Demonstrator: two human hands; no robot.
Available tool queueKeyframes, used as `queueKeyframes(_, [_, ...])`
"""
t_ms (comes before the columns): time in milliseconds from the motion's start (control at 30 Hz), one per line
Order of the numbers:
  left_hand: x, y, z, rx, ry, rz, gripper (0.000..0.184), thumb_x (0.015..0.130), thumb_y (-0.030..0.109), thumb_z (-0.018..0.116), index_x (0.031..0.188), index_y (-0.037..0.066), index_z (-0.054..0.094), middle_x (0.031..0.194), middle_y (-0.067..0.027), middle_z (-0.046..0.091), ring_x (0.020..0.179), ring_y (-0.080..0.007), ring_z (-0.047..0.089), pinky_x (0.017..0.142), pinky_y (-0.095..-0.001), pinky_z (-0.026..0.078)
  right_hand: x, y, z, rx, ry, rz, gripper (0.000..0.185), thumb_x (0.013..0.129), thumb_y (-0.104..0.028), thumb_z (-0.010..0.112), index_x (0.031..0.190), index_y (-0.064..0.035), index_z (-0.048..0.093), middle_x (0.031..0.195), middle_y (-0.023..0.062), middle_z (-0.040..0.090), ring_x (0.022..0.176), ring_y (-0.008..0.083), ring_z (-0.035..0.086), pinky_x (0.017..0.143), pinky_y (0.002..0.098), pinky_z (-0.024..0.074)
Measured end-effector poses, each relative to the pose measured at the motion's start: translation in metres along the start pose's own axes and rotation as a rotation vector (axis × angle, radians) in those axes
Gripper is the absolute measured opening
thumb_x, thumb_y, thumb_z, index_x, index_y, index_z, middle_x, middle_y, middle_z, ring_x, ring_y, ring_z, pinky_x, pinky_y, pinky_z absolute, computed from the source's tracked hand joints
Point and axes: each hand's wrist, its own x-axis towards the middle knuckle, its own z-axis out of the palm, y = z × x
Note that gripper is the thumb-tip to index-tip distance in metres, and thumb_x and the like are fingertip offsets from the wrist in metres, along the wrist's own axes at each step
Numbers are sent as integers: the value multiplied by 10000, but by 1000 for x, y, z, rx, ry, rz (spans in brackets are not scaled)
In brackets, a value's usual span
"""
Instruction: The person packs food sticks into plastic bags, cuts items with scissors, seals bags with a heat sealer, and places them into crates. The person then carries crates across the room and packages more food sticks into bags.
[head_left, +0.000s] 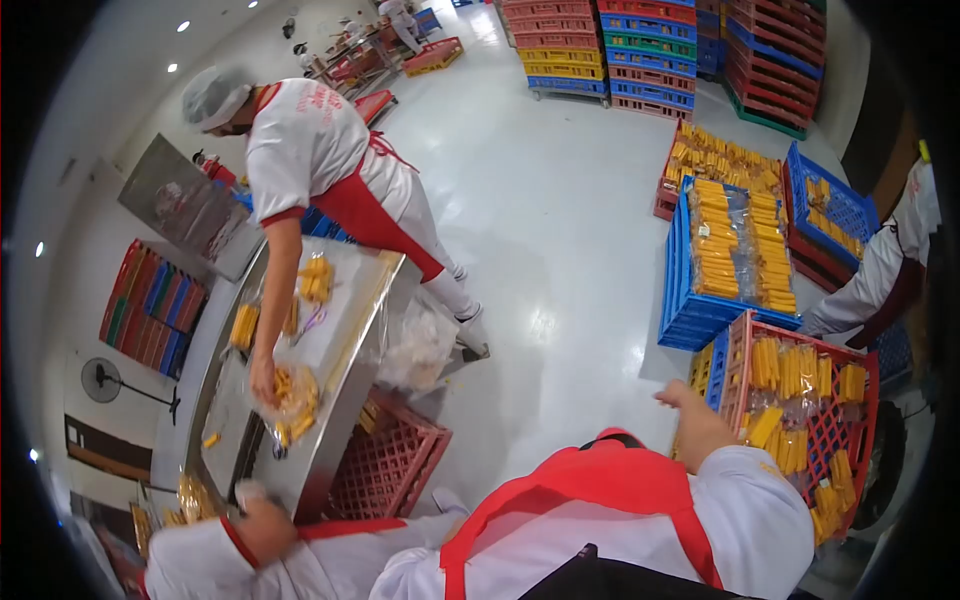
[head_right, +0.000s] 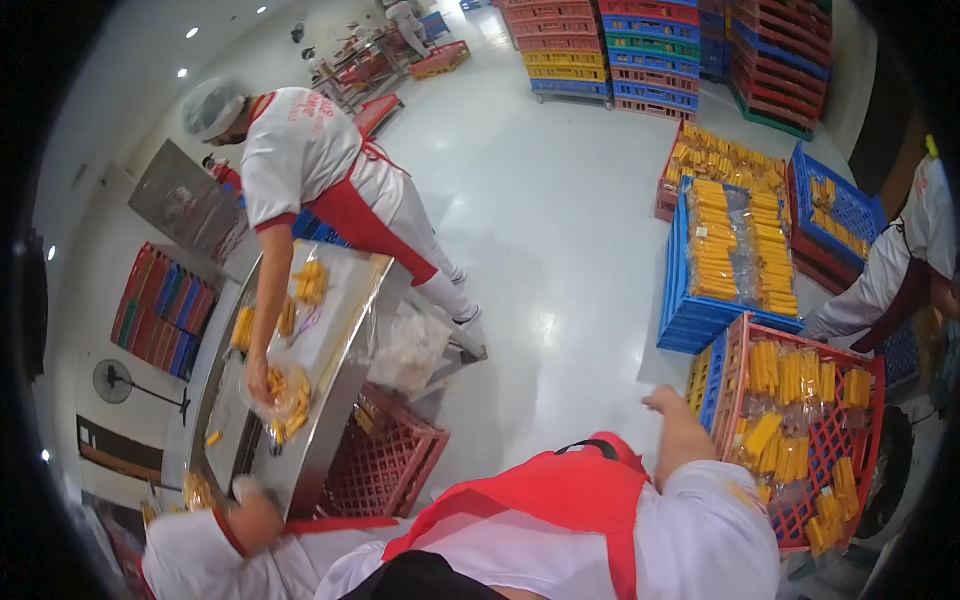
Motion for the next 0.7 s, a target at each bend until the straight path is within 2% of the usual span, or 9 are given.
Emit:
queueKeyframes(67, [58,65,-61,188,8,86,246,739,232,530,868,30,583,894,-174,584,805,-278,545,718,-358,420,-7,35,-19,269,62,167,375,686,-424,567,699,-58,645,658,112,606,579,216,574,534,334,458])
queueKeyframes(167, [139,188,-150,810,100,309,248,735,208,537,894,21,577,922,-182,582,821,-292,545,733,-360,420,22,115,9,337,209,385,414,721,-387,547,944,-39,574,911,176,582,757,246,580,663,366,458])
queueKeyframes(200, [158,231,-171,793,214,322,250,734,199,540,903,19,575,932,-184,581,826,-297,545,738,-361,419,17,125,5,349,186,457,399,723,-380,543,931,-42,578,901,170,584,752,246,581,659,366,459])
queueKeyframes(233, [171,271,-187,303,409,307,235,754,198,513,902,26,576,884,-173,593,866,-281,545,781,-345,409,17,123,-4,350,129,499,384,724,-373,539,918,-44,582,890,165,587,748,245,582,655,365,460])
queueKeyframes(300, [217,341,-202,-265,518,480,235,756,220,523,901,43,578,757,-113,591,758,-227,554,664,-323,439,32,115,-28,336,37,509,355,727,-359,531,892,-50,590,870,154,592,738,244,585,648,364,462])
queueKeyframes(467, [220,500,-228,-511,57,237,253,751,271,561,901,67,571,613,4,472,474,-105,408,388,-255,323,152,59,-146,189,-67,370,294,735,-324,511,827,-64,610,819,127,604,715,240,591,629,361,467])
queueKeyframes(600, [279,519,-254,-285,-175,342,308,746,348,571,893,78,575,614,2,478,501,-124,427,436,-289,357,317,-25,-283,-251,-52,43,260,740,-297,495,775,-75,626,779,106,614,696,238,596,615,359,471])
queueKeyframes(667, [297,519,-273,-255,-159,190,323,750,359,552,903,75,576,671,-21,483,568,-147,432,493,-300,355,412,-75,-349,-728,298,-438,263,745,-287,495,714,-63,629,710,106,614,673,236,595,600,349,468])
queueKeyframes(700, [306,522,-285,-246,-144,101,332,752,364,543,909,74,576,700,-32,485,602,-159,434,522,-306,354,443,-121,-390,-489,319,-349,219,732,-261,525,690,-77,636,676,106,611,667,202,597,586,338,457])
